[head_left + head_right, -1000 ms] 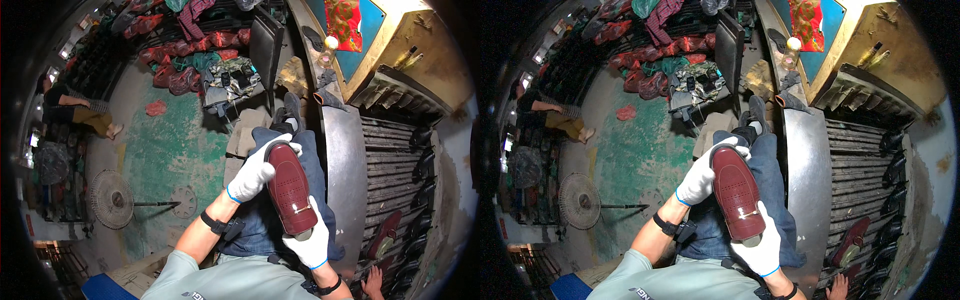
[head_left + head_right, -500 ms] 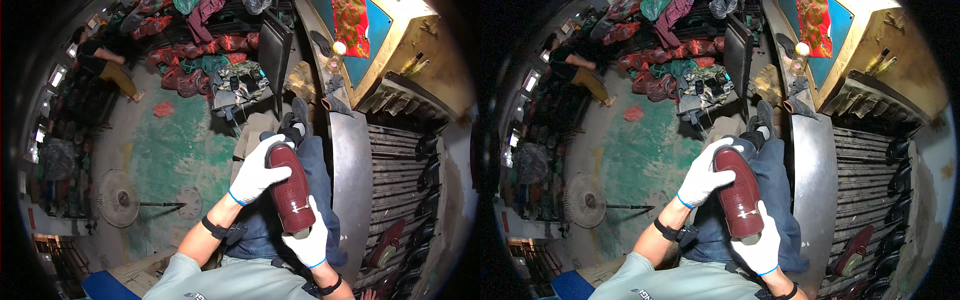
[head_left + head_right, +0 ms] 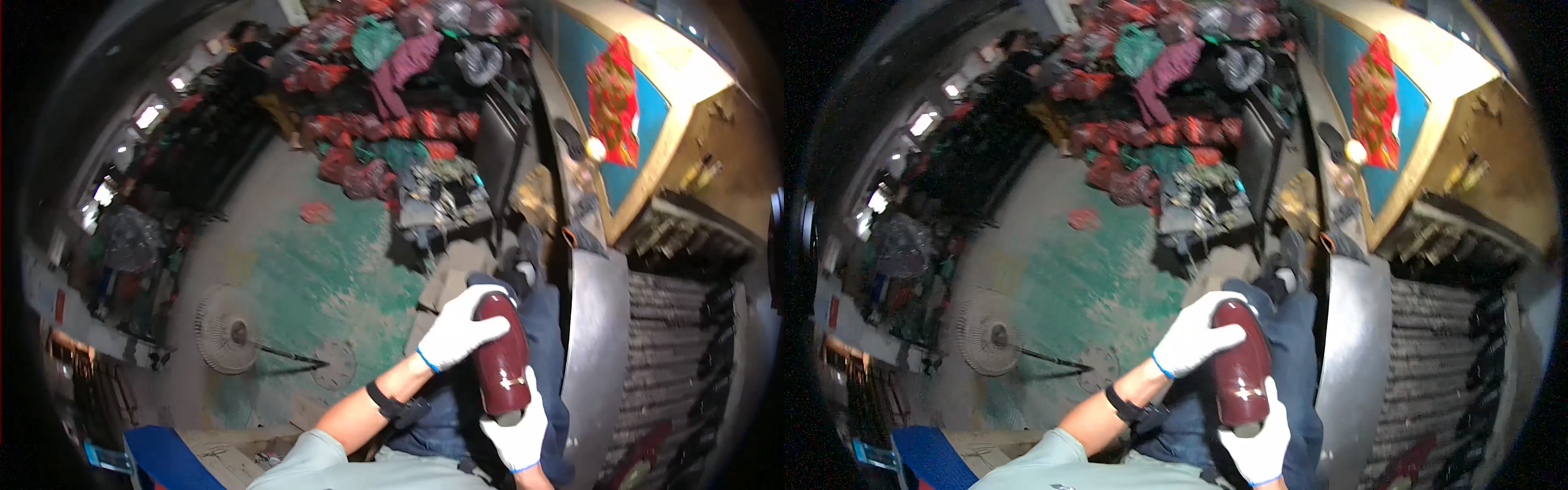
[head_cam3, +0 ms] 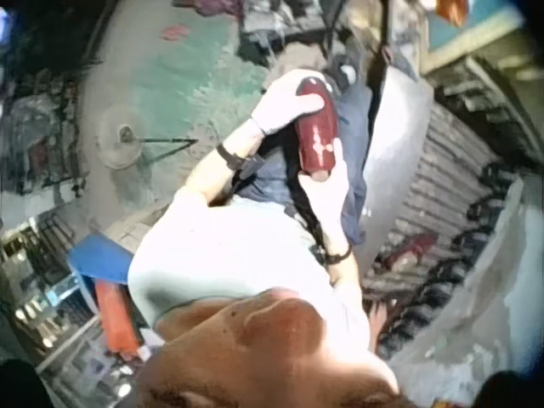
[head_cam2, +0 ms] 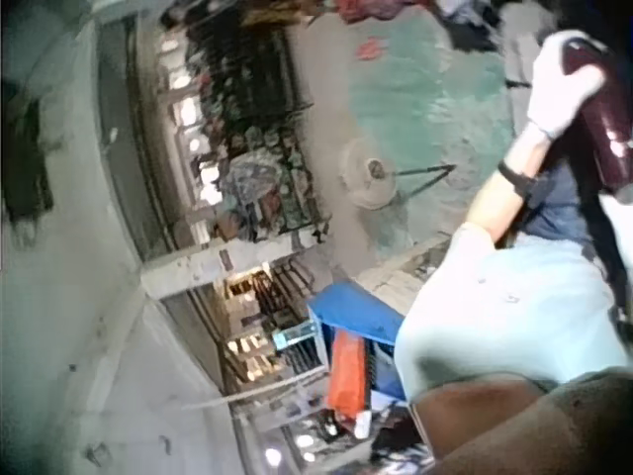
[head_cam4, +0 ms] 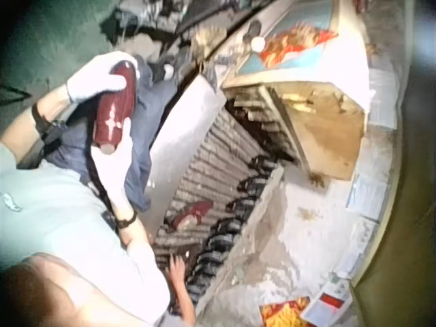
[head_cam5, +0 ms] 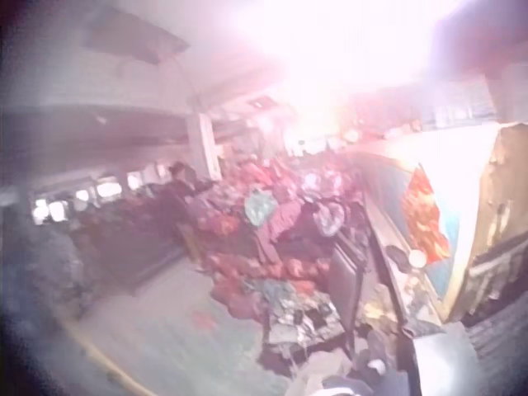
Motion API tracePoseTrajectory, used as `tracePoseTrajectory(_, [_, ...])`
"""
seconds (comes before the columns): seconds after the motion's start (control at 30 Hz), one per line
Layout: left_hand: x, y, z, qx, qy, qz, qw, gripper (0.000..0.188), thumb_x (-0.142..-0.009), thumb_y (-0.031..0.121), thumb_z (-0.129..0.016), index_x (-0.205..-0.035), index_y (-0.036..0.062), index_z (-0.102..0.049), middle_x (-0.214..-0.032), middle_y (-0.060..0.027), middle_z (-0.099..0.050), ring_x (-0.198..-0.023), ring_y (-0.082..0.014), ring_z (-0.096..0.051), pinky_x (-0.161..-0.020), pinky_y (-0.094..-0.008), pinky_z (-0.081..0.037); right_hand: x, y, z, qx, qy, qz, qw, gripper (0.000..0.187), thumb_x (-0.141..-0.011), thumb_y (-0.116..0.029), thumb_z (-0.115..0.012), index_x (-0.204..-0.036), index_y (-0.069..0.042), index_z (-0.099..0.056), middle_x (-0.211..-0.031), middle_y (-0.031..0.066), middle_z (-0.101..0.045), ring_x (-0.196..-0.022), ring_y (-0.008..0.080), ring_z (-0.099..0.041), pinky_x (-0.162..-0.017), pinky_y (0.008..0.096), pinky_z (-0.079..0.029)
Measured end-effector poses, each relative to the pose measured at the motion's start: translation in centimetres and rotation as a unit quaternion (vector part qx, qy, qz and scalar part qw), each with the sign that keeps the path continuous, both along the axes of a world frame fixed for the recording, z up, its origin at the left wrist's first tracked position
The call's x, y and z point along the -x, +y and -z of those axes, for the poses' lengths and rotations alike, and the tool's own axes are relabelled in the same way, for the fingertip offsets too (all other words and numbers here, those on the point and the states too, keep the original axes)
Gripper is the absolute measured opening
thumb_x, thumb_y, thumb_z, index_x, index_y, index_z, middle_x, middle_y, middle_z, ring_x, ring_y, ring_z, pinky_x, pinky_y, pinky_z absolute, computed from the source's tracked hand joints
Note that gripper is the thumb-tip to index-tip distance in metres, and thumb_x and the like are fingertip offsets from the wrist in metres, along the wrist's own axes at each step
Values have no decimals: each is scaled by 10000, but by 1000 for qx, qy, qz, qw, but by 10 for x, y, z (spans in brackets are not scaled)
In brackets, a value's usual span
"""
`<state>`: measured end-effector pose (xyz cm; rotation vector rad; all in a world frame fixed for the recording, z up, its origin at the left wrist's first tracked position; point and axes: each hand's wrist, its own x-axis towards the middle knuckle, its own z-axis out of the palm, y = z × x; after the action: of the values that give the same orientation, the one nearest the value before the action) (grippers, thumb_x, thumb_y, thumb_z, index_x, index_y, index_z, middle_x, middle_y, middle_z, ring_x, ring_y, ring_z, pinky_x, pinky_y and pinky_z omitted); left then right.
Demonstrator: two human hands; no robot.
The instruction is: The person repeatedly picks up maroon leather shoes from a nearby rack and rubs their surfaces with gloved hands. The person turns the shoes over to treat different sides and places them back on the rack after each handling.
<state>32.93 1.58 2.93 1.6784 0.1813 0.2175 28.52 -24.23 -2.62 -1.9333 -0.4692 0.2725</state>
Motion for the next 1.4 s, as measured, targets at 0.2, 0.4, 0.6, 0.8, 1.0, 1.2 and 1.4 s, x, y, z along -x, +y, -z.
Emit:
tracePoseTrajectory(0.2, [15,12,9,63,-1,-69,996,479,-988,229,-845,-1386,16,-685,-1239,-97,-746,-1141,-191,-703,-1053,-383,-577,-2,0,-46,-68,15,-25,997,776,-970,-340,-708,-1615,43,-509,-1481,254,-676,-1314,359,-699,-1072,471,-587])
tracePoseTrajectory(0.4, [21,14,45,508,-46,-120,851,273,-1043,166,-779,-1275,40,-706,-1235,-85,-757,-1086,-197,-721,-999,-389,-601,1,-38,11,-393,461,-58,794,882,-1027,-647,-553,-1593,29,-520,-1510,344,-614,-1198,467,-699,-988,555,-596])
tracePoseTrajectory(0.6, [46,0,88,706,-20,5,708,367,-1180,293,-493,-1417,67,-658,-1320,-109,-770,-1228,-293,-747,-1070,-429,-632,9,-27,44,-510,438,-34,739,815,-1047,-541,-734,-1675,-96,-464,-1642,225,-557,-1428,431,-596,-1112,620,-555])
tracePoseTrajectory(0.8, [56,-53,105,655,52,-138,741,328,-1114,299,-616,-1368,103,-684,-1322,-101,-774,-1203,-269,-744,-1039,-437,-626,-25,11,-35,-522,51,93,847,948,-925,-384,-817,-1691,-45,-373,-1649,234,-528,-1535,396,-526,-1292,577,-422])
tracePoseTrajectory(1.0, [76,-56,54,91,38,-149,984,645,-1152,554,-498,-1563,66,-595,-1472,-136,-679,-1380,-263,-640,-1232,-454,-465,-43,33,-18,-405,-42,64,911,748,-953,-369,-821,-1502,25,-499,-1354,199,-654,-1298,345,-683,-1146,495,-549])
tracePoseTrajectory(1.2, [51,-58,15,-68,-104,-192,973,702,-1204,491,-296,-1244,-20,-776,-1184,-171,-808,-1106,-296,-774,-1050,-424,-573,-45,39,4,-344,-60,63,935,780,-1070,-647,-643,-1425,45,-585,-1343,188,-673,-1246,283,-666,-1101,423,-531])
tracePoseTrajectory(1.4, [32,-74,31,-172,-197,-193,946,269,-1096,88,-533,-1127,-34,-771,-1070,-204,-804,-928,-355,-796,-862,-413,-631,-46,41,-1,-313,-85,99,941,713,-1157,-621,-447,-1375,42,-592,-1337,200,-689,-1217,280,-683,-1121,425,-519])
